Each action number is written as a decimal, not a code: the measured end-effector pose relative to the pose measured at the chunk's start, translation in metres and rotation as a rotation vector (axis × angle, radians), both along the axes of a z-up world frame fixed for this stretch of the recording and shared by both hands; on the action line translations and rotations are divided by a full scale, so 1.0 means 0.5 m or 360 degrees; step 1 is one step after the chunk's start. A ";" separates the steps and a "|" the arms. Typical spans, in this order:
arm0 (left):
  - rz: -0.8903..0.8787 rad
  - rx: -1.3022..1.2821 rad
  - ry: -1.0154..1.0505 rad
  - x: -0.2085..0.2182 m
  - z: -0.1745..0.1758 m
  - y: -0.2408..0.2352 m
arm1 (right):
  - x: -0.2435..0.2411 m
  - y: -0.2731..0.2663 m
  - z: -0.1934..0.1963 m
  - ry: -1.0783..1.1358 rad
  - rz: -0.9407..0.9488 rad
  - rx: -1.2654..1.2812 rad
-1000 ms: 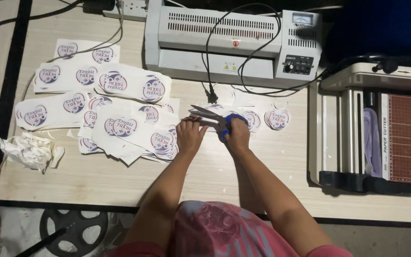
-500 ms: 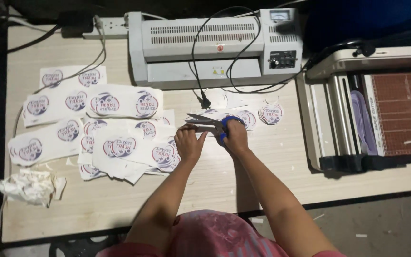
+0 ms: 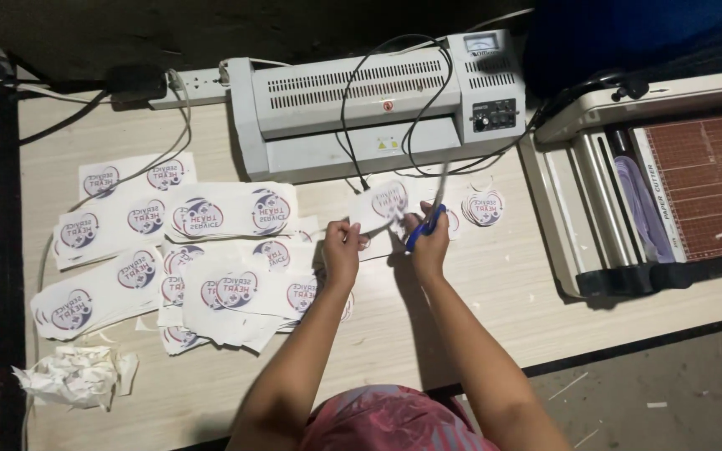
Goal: The person uses scissors to cut out circular stickers from a sheet of paper. They repeatedly pick up a sheet, cut around the printed circles, and place the cut-out stickers into a pile on the table. The person also organizes the remaining sheets and scraps on the workspace.
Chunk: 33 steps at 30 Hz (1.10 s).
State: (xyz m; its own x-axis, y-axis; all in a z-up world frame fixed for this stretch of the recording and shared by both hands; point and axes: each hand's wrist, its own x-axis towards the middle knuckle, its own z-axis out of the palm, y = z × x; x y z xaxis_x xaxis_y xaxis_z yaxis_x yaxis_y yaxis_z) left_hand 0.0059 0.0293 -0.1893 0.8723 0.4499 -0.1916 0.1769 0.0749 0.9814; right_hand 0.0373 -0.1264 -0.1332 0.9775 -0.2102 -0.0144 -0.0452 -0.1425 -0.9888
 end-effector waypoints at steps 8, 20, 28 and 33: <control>-0.0017 -0.0530 -0.0129 -0.012 0.010 0.001 | 0.043 0.031 -0.067 0.0309 -0.0001 0.0802; -0.0042 -0.0318 0.0163 -0.009 0.133 0.057 | 0.017 0.048 0.064 0.0162 0.0358 0.0479; 0.0033 -0.0272 0.0152 -0.026 0.127 0.017 | -0.006 0.018 0.069 0.0255 0.0474 0.0968; -0.0717 -0.0079 0.0200 -0.042 0.170 0.028 | 0.030 -0.033 0.094 0.0085 0.0454 0.0725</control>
State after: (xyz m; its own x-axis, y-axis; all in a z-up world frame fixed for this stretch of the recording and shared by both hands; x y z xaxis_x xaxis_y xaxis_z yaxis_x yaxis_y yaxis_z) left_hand -0.0152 0.0433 -0.1045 0.9472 0.0197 -0.3200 0.3199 0.0099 0.9474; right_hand 0.0525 -0.1430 -0.0860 0.9903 0.1027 -0.0934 -0.1194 0.2863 -0.9507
